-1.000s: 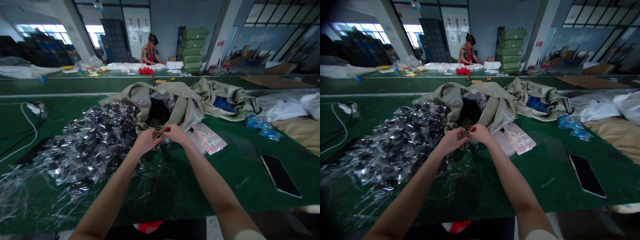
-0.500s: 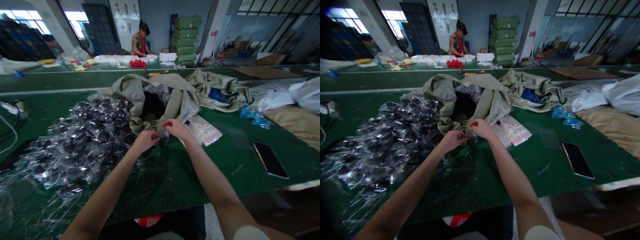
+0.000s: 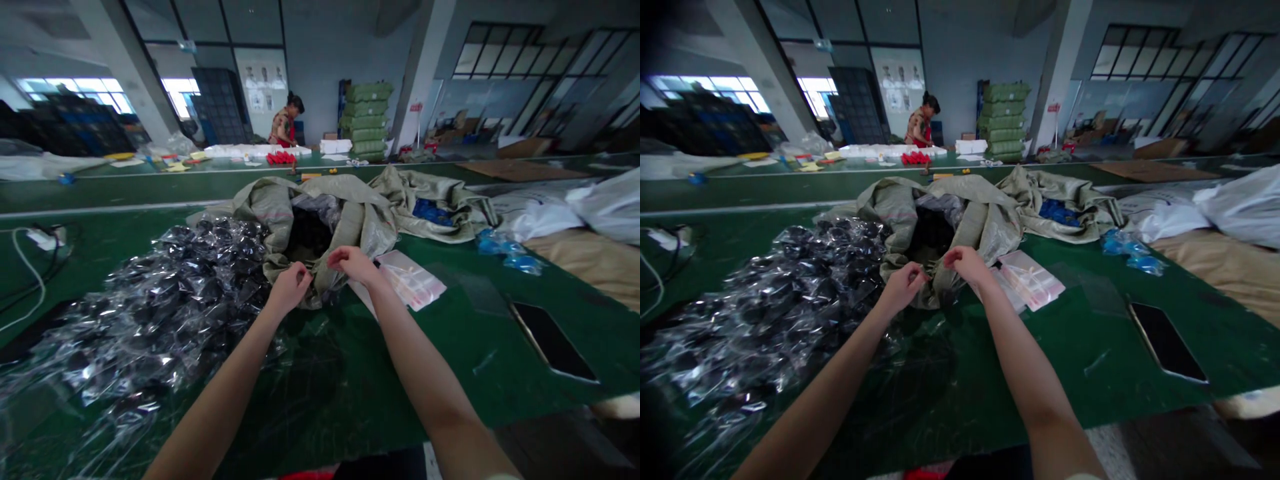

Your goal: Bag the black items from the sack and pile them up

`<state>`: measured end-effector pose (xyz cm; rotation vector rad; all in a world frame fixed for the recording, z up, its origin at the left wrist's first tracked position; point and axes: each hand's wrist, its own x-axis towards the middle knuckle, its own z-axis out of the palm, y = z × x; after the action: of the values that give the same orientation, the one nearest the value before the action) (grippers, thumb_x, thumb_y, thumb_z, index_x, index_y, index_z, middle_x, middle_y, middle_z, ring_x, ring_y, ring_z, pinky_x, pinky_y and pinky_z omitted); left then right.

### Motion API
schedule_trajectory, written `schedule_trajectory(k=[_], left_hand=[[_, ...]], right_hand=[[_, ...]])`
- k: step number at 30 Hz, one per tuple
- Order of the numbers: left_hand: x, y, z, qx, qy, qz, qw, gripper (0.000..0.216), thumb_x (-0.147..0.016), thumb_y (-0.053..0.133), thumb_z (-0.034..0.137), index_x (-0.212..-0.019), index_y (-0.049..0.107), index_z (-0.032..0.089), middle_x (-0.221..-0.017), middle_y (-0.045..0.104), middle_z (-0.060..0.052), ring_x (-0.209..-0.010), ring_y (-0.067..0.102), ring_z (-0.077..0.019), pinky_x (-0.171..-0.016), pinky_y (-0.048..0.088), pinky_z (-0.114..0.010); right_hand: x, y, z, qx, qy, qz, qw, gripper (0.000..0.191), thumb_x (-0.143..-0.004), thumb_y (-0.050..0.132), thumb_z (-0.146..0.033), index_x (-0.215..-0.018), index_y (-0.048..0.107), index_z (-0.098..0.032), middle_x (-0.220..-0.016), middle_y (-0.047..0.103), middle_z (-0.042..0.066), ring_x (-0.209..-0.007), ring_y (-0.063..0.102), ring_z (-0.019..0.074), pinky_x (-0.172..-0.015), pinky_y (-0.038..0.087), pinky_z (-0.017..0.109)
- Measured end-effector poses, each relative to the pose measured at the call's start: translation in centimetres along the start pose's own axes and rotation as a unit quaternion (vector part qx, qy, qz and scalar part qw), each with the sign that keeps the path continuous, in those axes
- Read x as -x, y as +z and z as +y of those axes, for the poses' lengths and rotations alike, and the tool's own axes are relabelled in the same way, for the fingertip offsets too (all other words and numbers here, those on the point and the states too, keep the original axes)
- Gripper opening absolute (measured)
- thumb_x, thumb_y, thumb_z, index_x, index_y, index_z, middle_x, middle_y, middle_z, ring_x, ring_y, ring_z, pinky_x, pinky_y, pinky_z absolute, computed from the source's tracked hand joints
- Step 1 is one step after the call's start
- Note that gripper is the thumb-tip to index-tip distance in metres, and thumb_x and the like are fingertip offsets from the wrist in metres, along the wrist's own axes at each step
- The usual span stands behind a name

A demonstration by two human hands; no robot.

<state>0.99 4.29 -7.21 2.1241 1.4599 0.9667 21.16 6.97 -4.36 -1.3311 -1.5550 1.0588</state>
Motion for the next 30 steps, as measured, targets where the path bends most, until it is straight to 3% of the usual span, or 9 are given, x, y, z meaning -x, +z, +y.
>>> schedule_trajectory(k=[2,7,17,23,27,30], left_hand=[[-0.5,-0.2,0.6,-0.03,0.014,0.002,0.999,0.02,-0.089,0.051,0.035,-0.087,0.063,0.019,-0.076,0.066,-0.002,-0.067,0.058,-0.0152,-0.065,0.042,-0.026],[-0.1,1.3,2.3,-0.095,0.084,-0.075,0.989,0.031,-0.08,0.066,0.051,-0.078,0.068,0.02,-0.082,0.067,-0.004,-0.073,0.06,-0.0183,-0.068,0.042,-0.029],[0.3,3.8,2.0,-0.119,0.059,-0.087,0.987,0.019,-0.086,0.06,0.035,-0.085,0.075,0.024,-0.095,0.069,-0.006,-0.079,0.063,-0.0187,-0.075,0.046,-0.03],[-0.2,4.1,0.3,0.021,0.055,-0.045,0.997,0.011,-0.081,0.054,0.021,-0.081,0.065,0.018,-0.084,0.063,-0.003,-0.071,0.056,-0.0143,-0.068,0.044,-0.026],[-0.7,4.4,-0.9,0.175,-0.034,-0.006,0.984,0.012,-0.081,0.051,0.026,-0.076,0.059,0.018,-0.073,0.064,0.0,-0.064,0.054,-0.0125,-0.061,0.042,-0.024],[-1.0,4.4,-1.0,0.303,-0.121,0.007,0.945,0.007,-0.077,0.051,0.025,-0.073,0.052,0.019,-0.069,0.065,0.002,-0.051,0.049,-0.0095,-0.047,0.036,-0.021]], right_hand=[[-0.3,0.0,0.1,0.025,-0.013,0.005,1.0,0.034,-0.066,0.046,0.007,-0.081,0.068,-0.015,-0.081,0.074,0.003,-0.077,0.07,0.0127,-0.075,0.055,0.023],[-0.3,-0.1,0.4,0.111,-0.037,0.012,0.993,0.025,-0.07,0.058,0.003,-0.086,0.068,-0.013,-0.087,0.074,0.006,-0.08,0.069,0.0137,-0.076,0.055,0.025],[-0.1,-0.6,0.3,0.141,-0.031,0.0,0.99,0.026,-0.073,0.058,0.0,-0.094,0.068,-0.013,-0.094,0.075,0.007,-0.081,0.069,0.0144,-0.071,0.053,0.023],[-0.5,-0.8,0.9,0.13,-0.022,0.013,0.991,0.026,-0.073,0.056,0.004,-0.088,0.068,-0.012,-0.086,0.075,0.006,-0.08,0.07,0.0138,-0.074,0.053,0.023],[-1.2,-1.1,1.6,0.142,-0.03,0.065,0.987,0.02,-0.074,0.059,-0.002,-0.087,0.069,-0.014,-0.083,0.074,0.006,-0.078,0.069,0.0153,-0.078,0.054,0.027],[-1.4,-1.3,1.7,0.132,-0.052,0.134,0.981,0.011,-0.078,0.064,-0.013,-0.088,0.069,-0.015,-0.087,0.073,0.007,-0.081,0.068,0.0166,-0.084,0.053,0.033]])
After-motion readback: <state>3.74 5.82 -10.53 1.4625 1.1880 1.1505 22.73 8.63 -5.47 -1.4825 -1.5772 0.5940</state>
